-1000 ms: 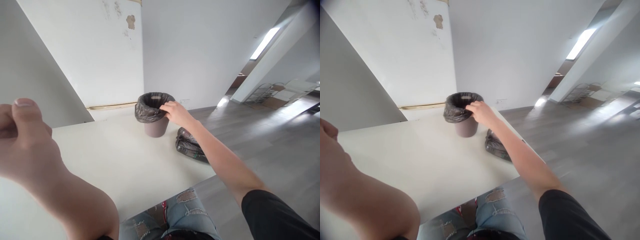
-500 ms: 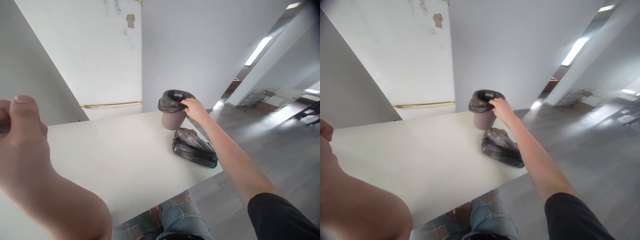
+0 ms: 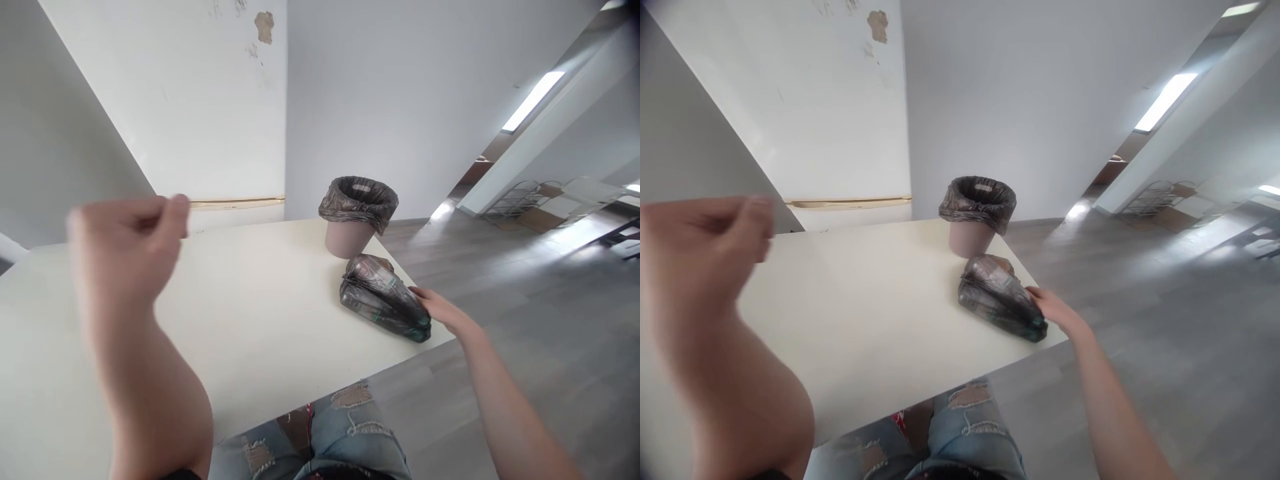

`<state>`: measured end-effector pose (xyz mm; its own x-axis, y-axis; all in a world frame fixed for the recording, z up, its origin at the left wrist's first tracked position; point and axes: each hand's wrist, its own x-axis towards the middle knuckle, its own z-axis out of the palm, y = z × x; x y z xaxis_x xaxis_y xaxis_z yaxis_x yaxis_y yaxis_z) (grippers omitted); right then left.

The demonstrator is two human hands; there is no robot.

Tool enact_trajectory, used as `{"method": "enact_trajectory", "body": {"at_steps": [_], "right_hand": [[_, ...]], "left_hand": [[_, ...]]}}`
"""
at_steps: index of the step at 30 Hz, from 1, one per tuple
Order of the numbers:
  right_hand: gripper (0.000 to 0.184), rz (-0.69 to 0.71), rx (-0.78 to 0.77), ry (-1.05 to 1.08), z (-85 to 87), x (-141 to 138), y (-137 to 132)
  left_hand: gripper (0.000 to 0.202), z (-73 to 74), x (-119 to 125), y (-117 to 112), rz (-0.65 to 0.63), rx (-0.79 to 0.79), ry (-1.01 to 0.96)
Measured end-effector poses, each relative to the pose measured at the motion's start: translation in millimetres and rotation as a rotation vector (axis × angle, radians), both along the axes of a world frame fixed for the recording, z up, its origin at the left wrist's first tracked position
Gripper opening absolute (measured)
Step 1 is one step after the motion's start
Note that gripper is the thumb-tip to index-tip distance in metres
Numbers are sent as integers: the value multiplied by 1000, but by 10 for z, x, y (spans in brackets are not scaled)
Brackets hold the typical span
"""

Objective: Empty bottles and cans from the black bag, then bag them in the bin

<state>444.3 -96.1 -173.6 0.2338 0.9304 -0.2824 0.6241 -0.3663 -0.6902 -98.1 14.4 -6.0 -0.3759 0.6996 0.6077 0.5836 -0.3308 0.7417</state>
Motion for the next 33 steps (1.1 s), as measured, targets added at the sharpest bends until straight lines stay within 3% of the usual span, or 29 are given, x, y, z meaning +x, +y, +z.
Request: {"method": "enact_trajectory", "body": {"at_steps": [2, 4, 7, 9, 11, 14, 16, 18, 21, 25, 27, 29, 31, 33], "right_hand": [[39, 80, 36, 138, -102, -282, -47], [35, 121, 88, 247, -183, -642, 5], [36, 147, 130, 403, -306, -1212, 271], [41, 193, 177, 510, -372, -1564, 565], [43, 277, 248, 578, -406, -1880, 923], [41, 454, 315, 692, -401, -2260, 1448], [38, 552, 354, 763, -398, -2433, 1683], [35, 620, 405, 804, -428, -2533, 1783], [36, 735, 504, 757, -541, -2578, 1755], [48, 811, 573, 527, -702, -2580, 1720], [36, 784, 612, 467, -748, -2591, 1763], [19, 773, 671, 477, -765, -2599, 1812], [18, 772, 718, 561, -755, -2588, 1834], [23, 742, 744, 652, -719, -2557, 1820]], "left_hand": [[46, -115, 300, 110, -219, -123, 160], [46, -341, 583, 229, -498, -311, 181], [50, -818, 821, 328, -914, -527, 149], [52, -1161, 802, 333, -1042, -503, 162], [57, -1485, 672, 331, -1023, -462, 243], [75, -1916, 404, 400, -814, -366, 278], [63, -2153, 248, 500, -630, -276, 232], [47, -2326, 135, 605, -525, -203, 177], [41, -2420, 41, 677, -466, -105, 94], [38, -2275, 54, 507, -327, 71, 72], [36, -2170, 128, 352, -278, 197, 166], [30, -2099, 238, 216, -343, 234, 354], [27, -2078, 356, 140, -436, 184, 544], [27, -2096, 446, 132, -441, 150, 636]]}}
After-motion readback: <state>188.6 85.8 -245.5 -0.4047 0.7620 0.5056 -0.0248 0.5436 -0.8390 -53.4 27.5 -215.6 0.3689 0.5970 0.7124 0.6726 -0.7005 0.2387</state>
